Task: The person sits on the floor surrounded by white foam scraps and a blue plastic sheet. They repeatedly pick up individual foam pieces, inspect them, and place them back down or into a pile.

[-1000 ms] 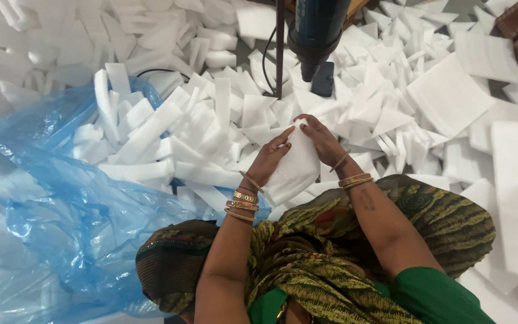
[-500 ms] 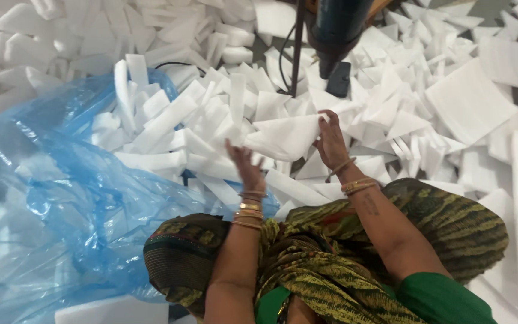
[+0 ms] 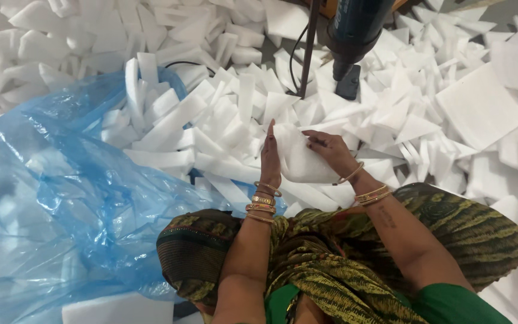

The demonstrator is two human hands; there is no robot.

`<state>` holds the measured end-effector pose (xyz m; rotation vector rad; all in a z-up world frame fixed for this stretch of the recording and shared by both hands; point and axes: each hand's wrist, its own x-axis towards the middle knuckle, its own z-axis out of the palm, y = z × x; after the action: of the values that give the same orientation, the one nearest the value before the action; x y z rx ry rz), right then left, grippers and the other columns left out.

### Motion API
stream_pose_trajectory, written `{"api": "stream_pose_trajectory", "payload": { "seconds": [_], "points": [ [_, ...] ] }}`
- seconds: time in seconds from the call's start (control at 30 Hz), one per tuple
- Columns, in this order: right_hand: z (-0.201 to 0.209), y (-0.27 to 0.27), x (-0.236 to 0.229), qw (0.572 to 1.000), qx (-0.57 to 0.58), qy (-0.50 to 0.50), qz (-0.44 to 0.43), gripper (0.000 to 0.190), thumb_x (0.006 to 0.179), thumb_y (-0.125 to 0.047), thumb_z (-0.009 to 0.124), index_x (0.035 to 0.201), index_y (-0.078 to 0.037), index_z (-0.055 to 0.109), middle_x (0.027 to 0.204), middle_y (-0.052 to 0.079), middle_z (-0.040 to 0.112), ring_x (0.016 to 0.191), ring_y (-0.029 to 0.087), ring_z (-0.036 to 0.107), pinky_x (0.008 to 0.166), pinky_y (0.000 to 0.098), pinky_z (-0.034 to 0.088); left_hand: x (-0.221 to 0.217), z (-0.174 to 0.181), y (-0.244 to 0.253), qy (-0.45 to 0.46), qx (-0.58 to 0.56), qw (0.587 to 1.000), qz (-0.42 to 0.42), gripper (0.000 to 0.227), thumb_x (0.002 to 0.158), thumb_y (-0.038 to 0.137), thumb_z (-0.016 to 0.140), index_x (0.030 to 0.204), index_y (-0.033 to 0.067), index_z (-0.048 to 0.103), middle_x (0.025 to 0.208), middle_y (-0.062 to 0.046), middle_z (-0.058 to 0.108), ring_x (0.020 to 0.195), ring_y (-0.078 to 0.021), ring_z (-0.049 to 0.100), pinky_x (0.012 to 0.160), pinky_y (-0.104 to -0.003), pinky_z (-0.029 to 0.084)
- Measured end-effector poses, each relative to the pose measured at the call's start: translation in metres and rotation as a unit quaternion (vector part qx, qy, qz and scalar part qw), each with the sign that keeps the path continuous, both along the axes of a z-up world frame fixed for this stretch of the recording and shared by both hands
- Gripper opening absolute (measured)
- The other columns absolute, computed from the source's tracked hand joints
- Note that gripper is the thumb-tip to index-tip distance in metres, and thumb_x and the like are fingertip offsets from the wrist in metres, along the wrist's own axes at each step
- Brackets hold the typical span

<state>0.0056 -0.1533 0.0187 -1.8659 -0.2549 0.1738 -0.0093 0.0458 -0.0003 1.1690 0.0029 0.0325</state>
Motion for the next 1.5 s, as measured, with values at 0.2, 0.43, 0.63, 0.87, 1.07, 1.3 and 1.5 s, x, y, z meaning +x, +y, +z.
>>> {"api": "stream_pose_trajectory", "payload": {
  "seconds": [0.2,0.43,0.63,0.87,1.07,1.3,1.5],
  "points": [
    [-0.001,-0.005,-0.004,0.995,0.091,0.038,-0.023,0.038,0.095,-0.004,0.065,0.133,-0.003,0.067,0.112,0.007,0.076,0.095,0.01,0.068,0.083,0.0252,0.057,-0.003,0.009,-0.01,0.005,-0.036,0.998,-0.055,0.055,0.111,0.043,0.032,0.159,0.0161,0.04,0.151,-0.012,0.05,0.132,-0.0217,0.053,0.112,-0.036,0.043],
    [-0.008,-0.025,0.008,0.993,0.108,0.015,-0.033,0.039,0.095,-0.001,0.065,0.134,-0.001,0.068,0.11,0.005,0.074,0.093,0.008,0.064,0.082,0.0227,0.055,0.023,0.017,-0.031,0.032,-0.049,0.993,-0.102,0.055,0.113,0.044,0.026,0.156,0.0165,0.046,0.145,-0.01,0.055,0.128,-0.0181,0.054,0.111,-0.032,0.043],
    [-0.002,-0.043,0.023,0.99,0.123,0.029,-0.07,0.038,0.094,0.001,0.067,0.131,0.0,0.07,0.105,0.004,0.071,0.09,0.008,0.062,0.078,0.0237,0.054,0.048,0.012,-0.048,0.04,-0.13,0.978,-0.158,0.056,0.112,0.046,0.023,0.153,0.017,0.048,0.138,-0.008,0.059,0.115,-0.0181,0.058,0.103,-0.032,0.049],
    [0.017,-0.071,0.059,0.984,0.154,0.04,-0.081,0.039,0.091,0.0,0.067,0.13,0.0,0.068,0.108,0.003,0.072,0.091,0.009,0.064,0.079,0.0234,0.055,0.107,0.006,-0.081,0.077,-0.148,0.971,-0.173,0.061,0.111,0.047,0.025,0.152,0.0097,0.051,0.143,-0.008,0.059,0.12,-0.0184,0.059,0.107,-0.031,0.047],
    [0.046,-0.089,0.109,0.974,0.209,0.05,-0.073,0.036,0.093,0.002,0.066,0.129,0.006,0.065,0.118,0.006,0.071,0.102,0.01,0.065,0.09,0.0219,0.054,0.174,-0.003,-0.101,0.084,-0.237,0.948,-0.196,0.061,0.11,0.047,0.036,0.149,0.0013,0.048,0.141,-0.011,0.06,0.122,-0.0217,0.06,0.107,-0.035,0.048],
    [0.081,-0.092,0.115,0.963,0.241,0.105,-0.063,0.034,0.094,0.004,0.059,0.127,0.009,0.062,0.12,0.011,0.07,0.102,0.014,0.068,0.093,0.0266,0.056,0.207,0.004,-0.114,0.14,-0.26,0.939,-0.178,0.058,0.109,0.047,0.038,0.143,0.0017,0.051,0.134,-0.009,0.062,0.116,-0.0224,0.061,0.101,-0.037,0.05],
    [0.067,-0.092,0.076,0.949,0.283,0.112,-0.075,0.037,0.092,0.006,0.06,0.129,0.011,0.06,0.117,0.011,0.069,0.099,0.015,0.069,0.09,0.0265,0.058,0.143,0.021,-0.106,0.123,-0.228,0.947,-0.189,0.055,0.108,0.043,0.044,0.146,0.0031,0.051,0.133,-0.01,0.064,0.117,-0.0215,0.063,0.1,-0.035,0.053]
  ]
}}
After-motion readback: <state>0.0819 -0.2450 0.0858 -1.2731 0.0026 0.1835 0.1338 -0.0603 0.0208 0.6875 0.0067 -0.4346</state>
